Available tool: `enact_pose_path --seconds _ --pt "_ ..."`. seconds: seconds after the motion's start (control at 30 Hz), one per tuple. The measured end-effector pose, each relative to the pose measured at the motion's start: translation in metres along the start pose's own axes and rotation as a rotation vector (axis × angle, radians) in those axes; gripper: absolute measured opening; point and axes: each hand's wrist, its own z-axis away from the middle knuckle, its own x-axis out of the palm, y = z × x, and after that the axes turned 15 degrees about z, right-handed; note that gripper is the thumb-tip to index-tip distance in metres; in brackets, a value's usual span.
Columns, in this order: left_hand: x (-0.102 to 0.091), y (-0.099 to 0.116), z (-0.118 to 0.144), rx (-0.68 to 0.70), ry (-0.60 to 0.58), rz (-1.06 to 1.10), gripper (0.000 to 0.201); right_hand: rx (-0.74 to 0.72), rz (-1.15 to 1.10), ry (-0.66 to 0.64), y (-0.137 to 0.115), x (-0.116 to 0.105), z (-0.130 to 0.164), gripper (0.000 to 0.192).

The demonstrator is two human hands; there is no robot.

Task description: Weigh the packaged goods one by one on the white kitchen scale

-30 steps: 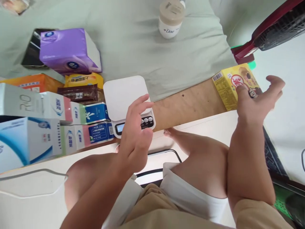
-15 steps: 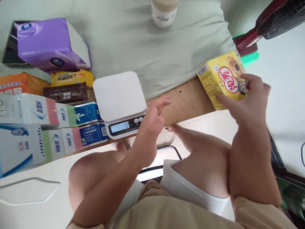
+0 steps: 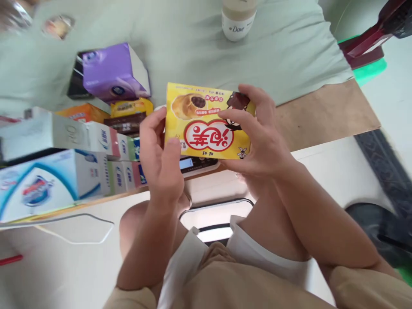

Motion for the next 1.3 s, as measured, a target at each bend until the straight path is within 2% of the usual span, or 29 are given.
enact_pose_path --seconds 0.1,0.23,0.3,0.43,0.53,0.7,0.83,0.97,1.13,1.3 --pt "-0.006 0.003 0.005 0.046 0.078 0.004 0.035 -0.007 -0.078 -0.069 -0.002 0.014 -0.01 0.082" --pt "-0.015 0.003 0.007 -0.019 0.081 0.059 0.032 0.03 -0.17 -0.085 -0.007 0.027 -0.018 0.085" --pt "-0.02 0.0 0.006 -0.05 0.07 0.063 0.036 0.049 -0.18 -0.081 -0.008 0.031 -0.021 0.087" --pt "-0.032 -0.002 0.001 0.024 0.08 -0.057 0.046 0.048 -0.225 -0.021 -0.008 0.036 -0.023 0.084" --pt "-0.039 0.002 -0.004 0.058 0.083 -0.095 0.046 0.173 -0.304 0.038 -0.006 0.04 -0.019 0.075" --pt "-0.047 0.008 -0.007 0.011 0.044 -0.089 0.043 0.402 -0.458 0.09 -0.009 0.05 -0.009 0.071" --pt "-0.047 0.012 -0.006 -0.039 0.051 -0.114 0.044 0.436 -0.601 0.128 -0.014 0.057 -0.007 0.065" --pt "-0.043 0.015 -0.007 -0.078 0.055 -0.076 0.05 0.479 -0.629 0.169 -0.009 0.06 -0.008 0.062" --pt "-0.043 0.015 -0.009 -0.076 0.054 -0.033 0.044 0.448 -0.661 0.12 -0.003 0.062 -0.009 0.062" --pt "-0.044 0.014 -0.008 -0.07 0.055 -0.057 0.042 0.477 -0.687 0.104 -0.007 0.063 -0.01 0.065"
